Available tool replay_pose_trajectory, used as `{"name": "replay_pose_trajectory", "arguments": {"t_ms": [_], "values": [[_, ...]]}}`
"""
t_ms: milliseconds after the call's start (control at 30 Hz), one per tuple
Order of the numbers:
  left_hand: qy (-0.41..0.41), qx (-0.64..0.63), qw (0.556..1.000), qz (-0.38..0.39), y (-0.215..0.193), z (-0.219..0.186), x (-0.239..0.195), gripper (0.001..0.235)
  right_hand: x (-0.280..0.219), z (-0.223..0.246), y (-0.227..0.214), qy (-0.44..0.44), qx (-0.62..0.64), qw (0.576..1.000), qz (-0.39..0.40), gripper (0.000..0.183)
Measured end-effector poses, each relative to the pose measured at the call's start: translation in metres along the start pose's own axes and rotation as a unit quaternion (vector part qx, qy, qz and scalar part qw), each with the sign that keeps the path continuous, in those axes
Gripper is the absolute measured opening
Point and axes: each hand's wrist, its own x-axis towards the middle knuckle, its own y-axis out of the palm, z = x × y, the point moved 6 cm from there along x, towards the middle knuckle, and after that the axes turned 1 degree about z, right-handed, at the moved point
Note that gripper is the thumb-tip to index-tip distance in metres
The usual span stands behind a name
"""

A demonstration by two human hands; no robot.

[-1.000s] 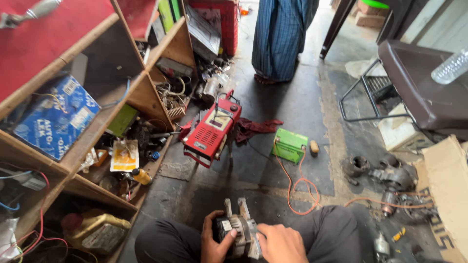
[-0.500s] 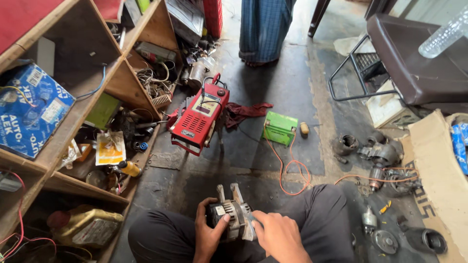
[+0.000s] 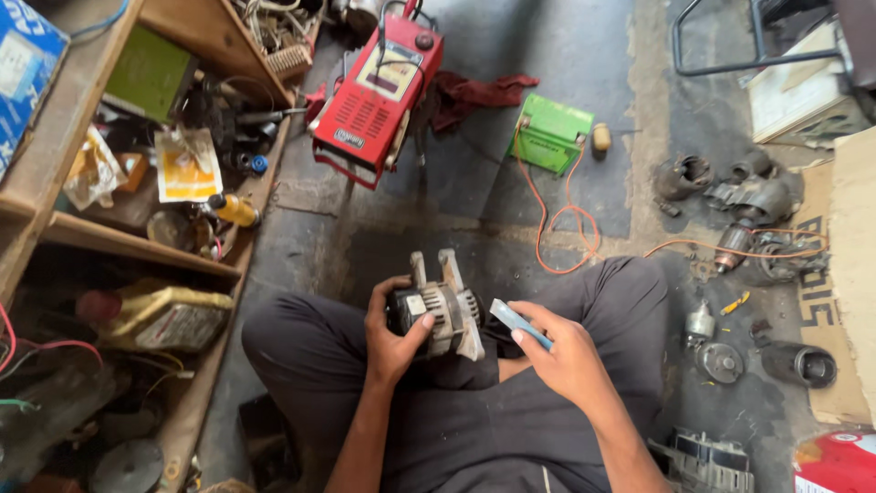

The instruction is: The person sits on the floor and uses a flathead screwdriver to scrape and clean the surface of a car alternator. They rotate the alternator to access different sides and continue scraping the metal housing.

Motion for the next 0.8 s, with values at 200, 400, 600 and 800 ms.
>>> {"name": "replay_pose_trajectory", "arguments": {"t_ms": [200,400,600,800], "values": [[0.011,-0.013,1.000,0.005,0.001,-0.006,0.002,0.053,0.005,0.032,0.020,-0.020,0.054,0.998,0.005,0.039],[0.020,-0.002,1.000,0.010,0.002,-0.006,0.000,0.053,0.013,0.050,0.023,0.036,-0.054,0.997,0.047,0.029],[0.021,0.000,1.000,0.012,0.003,-0.008,0.000,0.055,0.027,0.068,0.018,-0.030,-0.163,0.986,0.030,0.028],[0.014,0.008,1.000,0.009,0.000,-0.009,0.000,0.054,0.032,0.062,0.017,-0.060,-0.129,0.988,0.057,0.029]]}}
